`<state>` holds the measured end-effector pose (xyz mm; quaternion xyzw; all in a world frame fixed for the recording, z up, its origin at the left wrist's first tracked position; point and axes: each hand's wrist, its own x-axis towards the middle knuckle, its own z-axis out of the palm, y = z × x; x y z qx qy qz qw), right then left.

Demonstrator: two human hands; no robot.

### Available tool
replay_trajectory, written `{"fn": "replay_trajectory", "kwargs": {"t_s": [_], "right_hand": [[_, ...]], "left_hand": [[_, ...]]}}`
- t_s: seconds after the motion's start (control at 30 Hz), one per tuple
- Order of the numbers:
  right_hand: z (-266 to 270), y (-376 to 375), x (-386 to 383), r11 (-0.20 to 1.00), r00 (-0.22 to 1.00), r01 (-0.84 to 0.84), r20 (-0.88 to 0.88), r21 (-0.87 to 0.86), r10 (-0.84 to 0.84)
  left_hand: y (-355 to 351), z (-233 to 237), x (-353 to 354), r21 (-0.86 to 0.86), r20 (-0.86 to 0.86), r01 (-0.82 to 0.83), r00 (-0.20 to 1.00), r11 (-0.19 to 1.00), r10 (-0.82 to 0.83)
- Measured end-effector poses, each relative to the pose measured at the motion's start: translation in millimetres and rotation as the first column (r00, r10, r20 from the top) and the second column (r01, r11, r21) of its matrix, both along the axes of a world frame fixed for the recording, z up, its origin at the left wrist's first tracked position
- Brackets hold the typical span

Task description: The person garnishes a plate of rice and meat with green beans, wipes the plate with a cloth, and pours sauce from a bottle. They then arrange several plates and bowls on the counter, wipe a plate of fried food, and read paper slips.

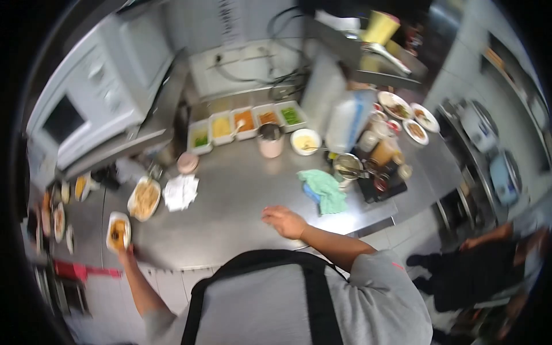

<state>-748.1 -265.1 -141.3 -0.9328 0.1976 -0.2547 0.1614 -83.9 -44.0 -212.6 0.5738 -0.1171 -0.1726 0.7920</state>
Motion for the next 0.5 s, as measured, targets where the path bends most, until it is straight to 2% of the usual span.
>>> {"fn": "replay_trajectory", "kwargs": {"t_s": [0.07,0.1,0.13,0.2,0.27,0.33,0.4,0.47,0.5], "right_hand": [[2,3,-3,1.0,1.0,0.013,0.012,-0.024,-0.012],[1,5,-5,0.999,0.999,0.028,0.018,-0.026,-0.027],[-3,5,-5,0.999,0.999,0.027,0.021,-0.035,-0.026],[-3,4,-3,0.999,0.999,0.022,0.035,-0.043,-0.02],[-1,6,-3,0.999,0.998,0.018,0.058,-0.034,-0.016],[-1,9,2,0.998,0.995,0.065,0.08,0.015,-0.066],[-4,17,10,0.991,0.984,0.121,0.125,0.054,-0.127],[-8,27,23,0.979,0.961,0.188,0.193,0.08,-0.2],[-8,34,29,0.978,0.967,0.17,0.17,0.124,-0.19]], "left_hand": [[20,-1,-16,0.03,-0.077,-0.037,0.996,0.999,0.04],[33,-4,-31,0.023,-0.053,-0.006,0.999,1.0,0.007],[37,13,-60,0.162,-0.157,-0.079,0.982,0.984,0.105],[54,38,-121,0.169,-0.127,0.013,0.992,0.986,0.008],[68,35,-156,0.117,-0.179,0.076,0.982,0.99,-0.054],[66,55,-213,0.071,-0.21,0.108,0.973,0.992,-0.091],[61,75,-266,0.046,-0.207,0.212,0.958,0.976,-0.198],[55,71,-299,0.048,-0.254,0.292,0.929,0.955,-0.271],[50,71,-315,0.043,-0.262,0.349,0.908,0.936,-0.326]]}}
